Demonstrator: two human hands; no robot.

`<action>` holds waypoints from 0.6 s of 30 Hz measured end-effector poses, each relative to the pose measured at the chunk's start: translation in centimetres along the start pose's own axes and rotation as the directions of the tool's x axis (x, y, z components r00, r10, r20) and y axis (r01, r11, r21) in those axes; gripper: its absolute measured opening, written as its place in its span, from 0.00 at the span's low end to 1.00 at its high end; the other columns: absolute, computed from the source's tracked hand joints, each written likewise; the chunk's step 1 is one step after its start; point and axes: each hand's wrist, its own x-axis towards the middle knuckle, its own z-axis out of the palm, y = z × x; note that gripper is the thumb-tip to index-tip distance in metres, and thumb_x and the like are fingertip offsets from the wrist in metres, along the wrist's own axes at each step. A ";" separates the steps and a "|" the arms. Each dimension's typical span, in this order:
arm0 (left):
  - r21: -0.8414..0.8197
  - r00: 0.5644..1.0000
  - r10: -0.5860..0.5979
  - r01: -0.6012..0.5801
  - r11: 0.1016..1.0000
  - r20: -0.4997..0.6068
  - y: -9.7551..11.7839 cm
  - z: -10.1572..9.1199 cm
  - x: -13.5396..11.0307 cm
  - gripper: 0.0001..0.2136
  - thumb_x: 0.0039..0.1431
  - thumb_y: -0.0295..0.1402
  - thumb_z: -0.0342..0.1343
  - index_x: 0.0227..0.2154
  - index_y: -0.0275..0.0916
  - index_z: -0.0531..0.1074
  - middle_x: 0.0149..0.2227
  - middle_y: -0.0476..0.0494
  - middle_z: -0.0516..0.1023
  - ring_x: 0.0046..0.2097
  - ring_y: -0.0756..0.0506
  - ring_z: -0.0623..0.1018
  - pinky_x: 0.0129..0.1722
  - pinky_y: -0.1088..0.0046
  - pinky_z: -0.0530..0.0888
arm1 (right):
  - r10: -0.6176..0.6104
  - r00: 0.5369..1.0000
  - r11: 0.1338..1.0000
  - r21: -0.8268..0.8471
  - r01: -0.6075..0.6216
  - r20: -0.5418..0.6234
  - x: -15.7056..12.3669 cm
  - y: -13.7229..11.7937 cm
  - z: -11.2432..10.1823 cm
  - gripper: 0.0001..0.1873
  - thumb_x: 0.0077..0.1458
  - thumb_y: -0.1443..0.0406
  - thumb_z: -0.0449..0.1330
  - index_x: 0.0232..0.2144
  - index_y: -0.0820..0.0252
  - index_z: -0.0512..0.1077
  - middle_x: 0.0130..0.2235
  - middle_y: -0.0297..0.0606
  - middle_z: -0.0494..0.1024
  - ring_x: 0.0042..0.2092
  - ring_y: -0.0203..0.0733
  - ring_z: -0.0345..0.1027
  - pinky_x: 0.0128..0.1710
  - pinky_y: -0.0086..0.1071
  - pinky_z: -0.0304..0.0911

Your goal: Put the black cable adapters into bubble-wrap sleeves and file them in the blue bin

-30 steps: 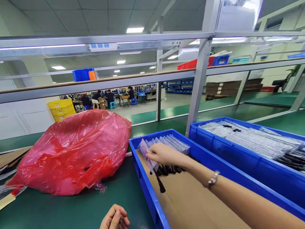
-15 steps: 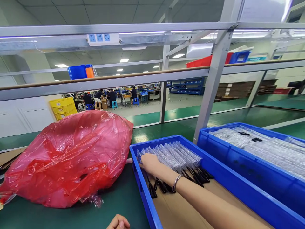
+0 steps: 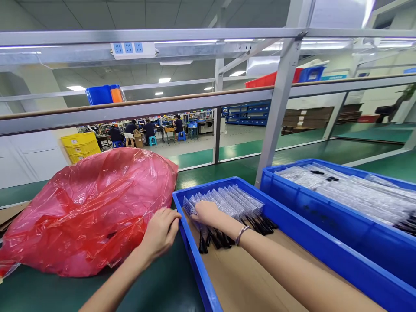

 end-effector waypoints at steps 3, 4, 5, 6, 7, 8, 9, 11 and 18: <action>0.179 0.970 0.091 -0.132 0.975 0.224 0.4 -0.2 6.5 0.15 0.68 0.32 0.45 0.40 0.32 0.77 0.46 0.32 0.80 0.53 0.37 0.75 0.57 0.55 0.68 | 0.046 0.999 0.998 0.041 -0.046 0.018 -1.8 0.9 -1.6 0.14 0.66 0.56 0.60 0.44 0.61 0.75 0.44 0.37 0.79 0.42 0.41 0.76 0.43 0.41 0.74; 0.190 0.951 0.086 -0.147 0.971 0.297 0.4 0.2 8.2 0.14 0.67 0.33 0.48 0.38 0.32 0.78 0.44 0.32 0.81 0.52 0.38 0.76 0.57 0.55 0.69 | 0.051 0.999 0.997 0.058 -0.052 0.010 -2.7 1.2 -2.1 0.14 0.66 0.56 0.60 0.43 0.61 0.75 0.42 0.37 0.79 0.41 0.41 0.75 0.43 0.41 0.73; 0.211 0.925 0.067 -0.155 0.965 0.373 0.5 0.6 9.6 0.13 0.67 0.34 0.50 0.37 0.32 0.78 0.44 0.34 0.81 0.50 0.39 0.77 0.56 0.55 0.70 | 0.050 0.999 0.996 0.078 -0.050 -0.003 -3.8 1.5 -2.6 0.14 0.67 0.56 0.59 0.42 0.61 0.75 0.41 0.36 0.80 0.40 0.40 0.75 0.43 0.41 0.72; 0.235 0.893 0.035 -0.156 0.959 0.448 0.5 1.0 10.7 0.12 0.67 0.36 0.52 0.38 0.32 0.77 0.43 0.36 0.81 0.49 0.40 0.78 0.55 0.55 0.72 | 0.041 0.999 0.994 0.102 -0.039 -0.014 -5.1 1.8 -3.0 0.13 0.67 0.57 0.57 0.40 0.61 0.75 0.38 0.36 0.80 0.39 0.40 0.75 0.42 0.39 0.70; 0.258 0.856 -0.003 -0.153 0.954 0.517 0.5 1.4 11.7 0.12 0.67 0.38 0.54 0.40 0.33 0.77 0.44 0.38 0.81 0.48 0.42 0.79 0.53 0.55 0.74 | 0.020 1.000 0.991 0.130 -0.018 -0.017 -6.4 2.2 -3.4 0.13 0.68 0.59 0.55 0.38 0.60 0.75 0.35 0.35 0.80 0.37 0.40 0.74 0.39 0.37 0.68; 0.279 0.815 -0.042 -0.149 0.949 0.578 0.6 1.7 12.4 0.13 0.66 0.40 0.56 0.43 0.34 0.76 0.46 0.40 0.80 0.48 0.42 0.79 0.52 0.56 0.75 | -0.012 1.000 0.986 0.165 0.014 -0.009 -7.7 2.5 -3.6 0.14 0.68 0.61 0.54 0.35 0.59 0.75 0.32 0.35 0.80 0.34 0.39 0.73 0.36 0.33 0.65; 0.297 0.772 -0.077 -0.148 0.943 0.631 0.6 2.0 13.1 0.14 0.66 0.41 0.57 0.45 0.35 0.75 0.47 0.41 0.79 0.48 0.43 0.79 0.51 0.56 0.76 | -0.052 0.999 0.978 0.204 0.049 0.013 -9.1 2.8 -3.6 0.15 0.67 0.63 0.53 0.32 0.58 0.75 0.29 0.33 0.79 0.31 0.38 0.72 0.33 0.30 0.62; 0.317 0.693 -0.124 -0.157 0.935 0.710 0.8 2.4 14.0 0.15 0.66 0.41 0.57 0.47 0.36 0.74 0.49 0.40 0.78 0.49 0.43 0.79 0.50 0.57 0.77 | -0.135 0.988 0.952 0.286 0.109 0.072 -11.3 3.4 -3.2 0.15 0.65 0.65 0.52 0.28 0.57 0.74 0.25 0.31 0.79 0.27 0.35 0.70 0.28 0.27 0.57; 0.323 0.669 -0.125 -0.180 0.929 0.733 0.8 3.4 14.7 0.16 0.66 0.41 0.57 0.50 0.36 0.73 0.53 0.39 0.76 0.52 0.41 0.77 0.53 0.54 0.76 | -0.223 0.974 0.924 0.322 0.205 0.022 -12.7 4.6 0.5 0.14 0.64 0.67 0.52 0.28 0.56 0.74 0.31 0.35 0.81 0.34 0.41 0.74 0.33 0.29 0.59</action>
